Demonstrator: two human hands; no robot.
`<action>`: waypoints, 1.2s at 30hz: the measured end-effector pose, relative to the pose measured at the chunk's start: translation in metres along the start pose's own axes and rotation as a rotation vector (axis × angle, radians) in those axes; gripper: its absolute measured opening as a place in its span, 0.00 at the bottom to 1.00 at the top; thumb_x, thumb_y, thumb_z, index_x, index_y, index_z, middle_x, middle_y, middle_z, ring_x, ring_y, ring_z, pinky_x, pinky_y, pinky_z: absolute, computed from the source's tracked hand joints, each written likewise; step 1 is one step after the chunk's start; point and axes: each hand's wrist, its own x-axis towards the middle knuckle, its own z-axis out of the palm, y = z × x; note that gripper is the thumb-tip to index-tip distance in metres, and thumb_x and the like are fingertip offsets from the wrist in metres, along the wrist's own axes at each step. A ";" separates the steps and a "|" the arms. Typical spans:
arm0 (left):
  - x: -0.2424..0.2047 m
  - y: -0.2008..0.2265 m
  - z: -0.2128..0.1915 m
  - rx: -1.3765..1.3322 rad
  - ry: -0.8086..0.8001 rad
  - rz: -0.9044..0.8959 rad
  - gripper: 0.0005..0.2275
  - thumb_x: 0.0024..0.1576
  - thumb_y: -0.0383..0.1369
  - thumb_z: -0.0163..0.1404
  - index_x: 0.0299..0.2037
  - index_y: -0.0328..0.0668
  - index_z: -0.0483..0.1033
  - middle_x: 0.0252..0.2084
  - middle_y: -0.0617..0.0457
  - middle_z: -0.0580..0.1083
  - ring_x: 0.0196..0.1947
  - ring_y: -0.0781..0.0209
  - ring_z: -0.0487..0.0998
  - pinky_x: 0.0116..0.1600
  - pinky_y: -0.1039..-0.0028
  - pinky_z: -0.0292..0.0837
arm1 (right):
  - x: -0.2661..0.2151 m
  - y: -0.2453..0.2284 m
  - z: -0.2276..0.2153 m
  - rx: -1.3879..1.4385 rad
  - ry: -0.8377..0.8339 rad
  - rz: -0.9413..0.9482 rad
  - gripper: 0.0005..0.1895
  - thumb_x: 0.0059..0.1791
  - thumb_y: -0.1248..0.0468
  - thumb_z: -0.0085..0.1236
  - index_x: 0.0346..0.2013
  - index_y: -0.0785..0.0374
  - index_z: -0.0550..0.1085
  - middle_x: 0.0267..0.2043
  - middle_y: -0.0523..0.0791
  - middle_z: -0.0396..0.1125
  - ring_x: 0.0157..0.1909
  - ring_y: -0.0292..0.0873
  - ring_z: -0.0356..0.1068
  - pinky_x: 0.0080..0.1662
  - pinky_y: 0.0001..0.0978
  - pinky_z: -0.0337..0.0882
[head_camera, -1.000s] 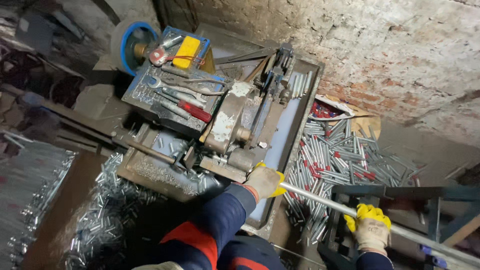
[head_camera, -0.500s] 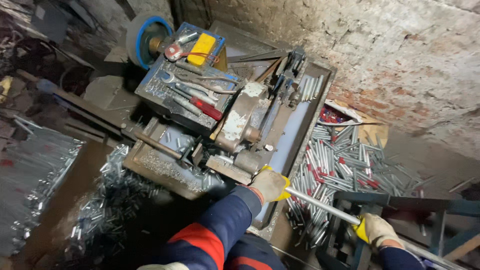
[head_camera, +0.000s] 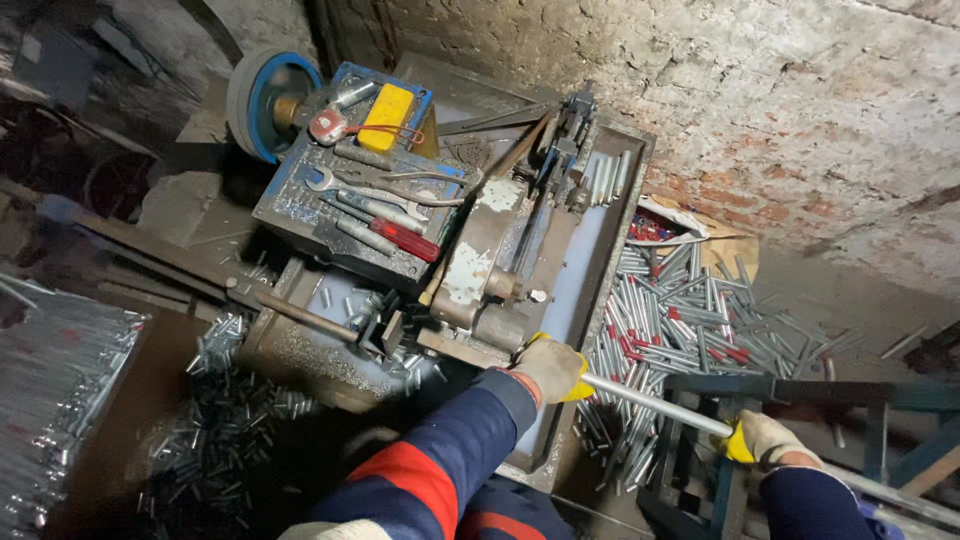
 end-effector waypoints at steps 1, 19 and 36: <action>-0.001 -0.002 -0.002 0.003 -0.002 0.003 0.24 0.62 0.59 0.40 0.48 0.54 0.81 0.46 0.57 0.81 0.44 0.50 0.83 0.51 0.50 0.70 | 0.005 0.000 0.003 0.004 -0.002 0.002 0.32 0.41 0.29 0.61 0.43 0.48 0.85 0.44 0.43 0.83 0.50 0.45 0.83 0.49 0.33 0.79; -0.035 0.008 0.007 0.026 -0.014 -0.104 0.21 0.67 0.55 0.38 0.50 0.53 0.77 0.46 0.53 0.81 0.43 0.48 0.83 0.53 0.55 0.68 | -0.059 0.045 0.040 0.070 0.273 0.232 0.24 0.51 0.34 0.42 0.47 0.31 0.83 0.49 0.38 0.83 0.56 0.46 0.81 0.59 0.36 0.76; -0.033 0.003 0.018 -0.015 0.109 -0.095 0.16 0.61 0.56 0.45 0.42 0.58 0.75 0.37 0.60 0.80 0.37 0.51 0.82 0.50 0.59 0.66 | -0.038 0.028 0.081 0.018 0.558 0.281 0.25 0.55 0.31 0.37 0.38 0.30 0.81 0.38 0.37 0.80 0.47 0.46 0.81 0.50 0.38 0.76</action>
